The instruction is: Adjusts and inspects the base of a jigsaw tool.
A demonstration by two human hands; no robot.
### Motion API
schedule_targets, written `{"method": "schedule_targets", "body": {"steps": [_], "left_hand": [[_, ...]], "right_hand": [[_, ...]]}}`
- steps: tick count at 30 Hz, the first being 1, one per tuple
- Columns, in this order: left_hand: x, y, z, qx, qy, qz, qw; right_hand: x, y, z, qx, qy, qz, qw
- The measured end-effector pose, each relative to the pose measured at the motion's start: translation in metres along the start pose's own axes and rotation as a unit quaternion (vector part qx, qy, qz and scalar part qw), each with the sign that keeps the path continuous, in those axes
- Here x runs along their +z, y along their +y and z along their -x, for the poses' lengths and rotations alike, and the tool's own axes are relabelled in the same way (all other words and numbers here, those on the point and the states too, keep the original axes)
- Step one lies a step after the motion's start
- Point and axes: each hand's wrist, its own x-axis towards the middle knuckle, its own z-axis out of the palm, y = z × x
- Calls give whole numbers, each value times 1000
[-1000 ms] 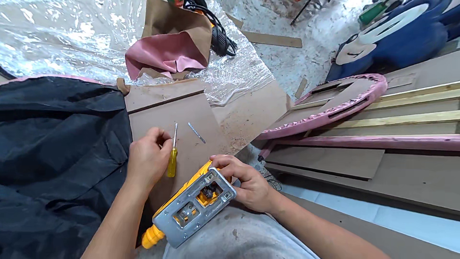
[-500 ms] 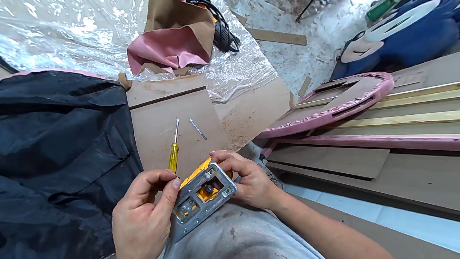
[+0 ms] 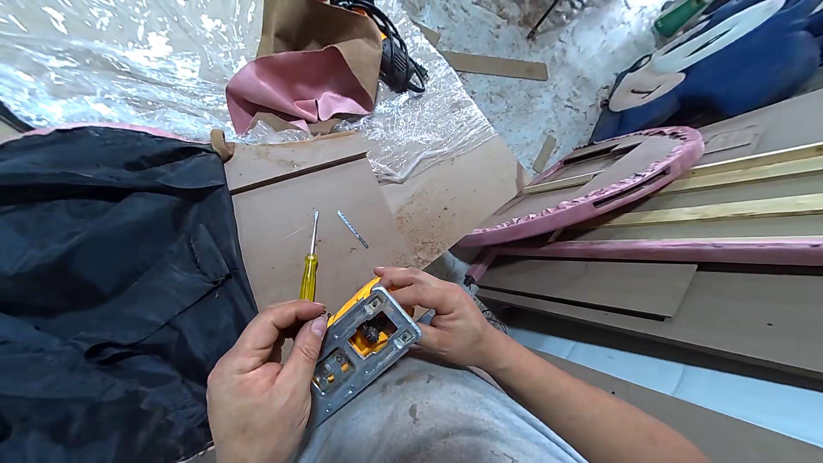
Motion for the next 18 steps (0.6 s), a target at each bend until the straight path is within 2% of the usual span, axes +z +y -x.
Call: {"method": "schedule_targets", "body": {"steps": [9, 13, 18], "left_hand": [[8, 6, -5, -41, -8, 67, 997], [16, 7, -5, -31, 1, 82, 996], [20, 10, -4, -40, 14, 94, 995]], "right_hand": [[-10, -5, -9, 106, 34, -72, 991], [-20, -28, -31, 51, 82, -5, 995], [-19, -67, -61, 1, -7, 118, 993]]}}
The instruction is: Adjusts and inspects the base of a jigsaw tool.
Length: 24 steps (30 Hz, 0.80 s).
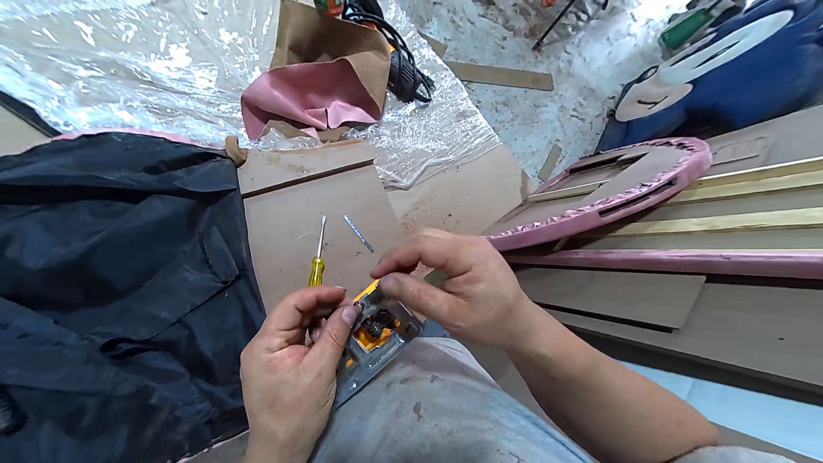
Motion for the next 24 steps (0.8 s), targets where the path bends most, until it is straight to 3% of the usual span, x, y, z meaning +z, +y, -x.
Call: {"method": "schedule_targets", "body": {"steps": [3, 6, 11, 15, 24], "left_hand": [[1, 0, 0, -9, 14, 6, 1000], [2, -1, 0, -13, 22, 9, 1000], [1, -3, -1, -1, 20, 0, 1000], [1, -4, -1, 2, 17, 7, 1000], [1, -4, 0, 3, 17, -10, 1000]], "right_hand": [[5, -2, -8, -13, -79, 71, 994], [9, -1, -10, -19, -92, 89, 992], [-15, 27, -4, 22, -73, 48, 996], [-12, 62, 20, 51, -146, -23, 988], [8, 66, 29, -11, -128, -50, 990]]}}
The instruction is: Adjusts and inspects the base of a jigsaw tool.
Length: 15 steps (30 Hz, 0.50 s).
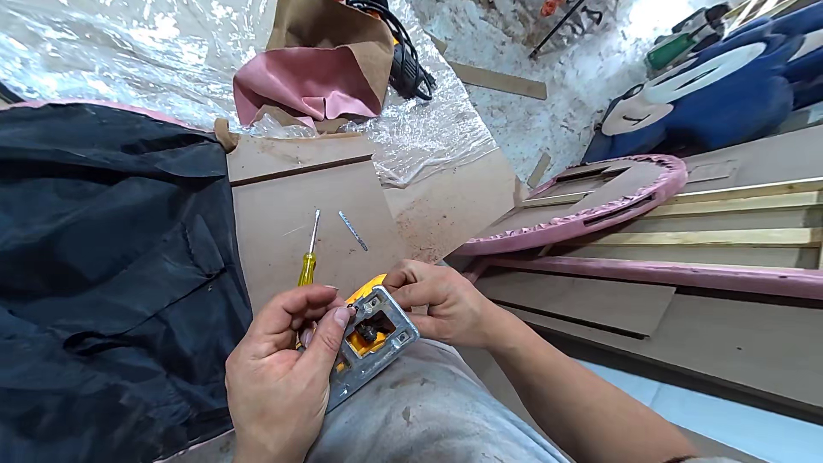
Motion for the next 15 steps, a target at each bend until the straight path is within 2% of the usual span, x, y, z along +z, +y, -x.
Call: {"method": "schedule_targets", "body": {"steps": [9, 15], "left_hand": [[0, -1, 2, 2, 1, 1, 1000], [0, -2, 3, 12, -3, 8, 1000]], "right_hand": [[23, -10, 13, 0, 115, 65, 991], [26, -7, 20, -9, 123, 37, 992]]}}
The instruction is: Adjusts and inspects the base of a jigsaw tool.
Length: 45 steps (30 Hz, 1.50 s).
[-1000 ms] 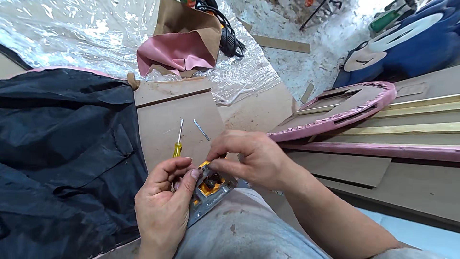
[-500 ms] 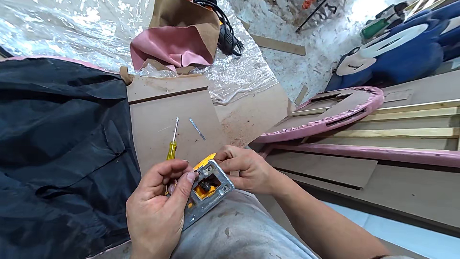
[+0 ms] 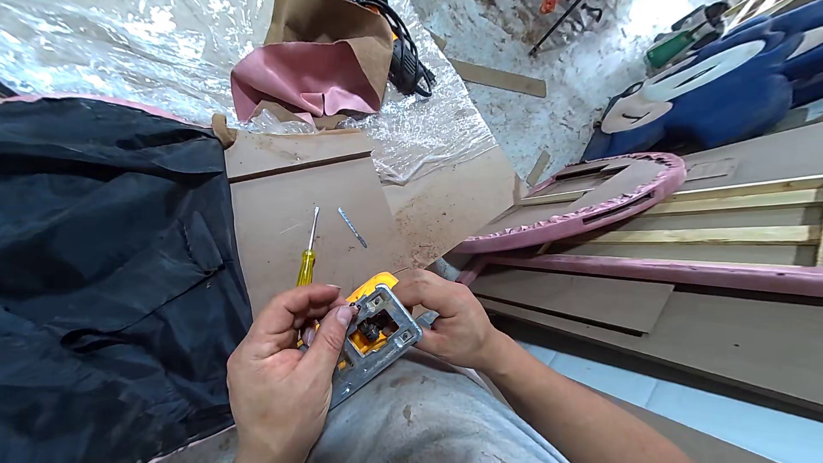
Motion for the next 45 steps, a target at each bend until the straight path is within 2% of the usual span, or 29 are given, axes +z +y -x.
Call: {"method": "schedule_targets", "body": {"steps": [6, 13, 21, 27, 41, 45], "left_hand": [[0, 1, 0, -3, -1, -2, 1000], [0, 0, 0, 0, -5, -7, 1000], [0, 1, 0, -1, -4, -9, 1000], [0, 2, 0, -3, -4, -7, 1000], [2, 2, 0, -5, -3, -11, 1000], [0, 2, -1, 0, -10, -6, 1000]], "right_hand": [[6, -1, 3, -2, 44, -6, 999], [7, -2, 4, -12, 29, 20, 999], [10, -8, 2, 30, 48, 18, 998], [8, -6, 3, 27, 44, -44, 998], [11, -3, 6, -10, 61, 7, 998], [-4, -9, 3, 29, 92, -37, 995]]}}
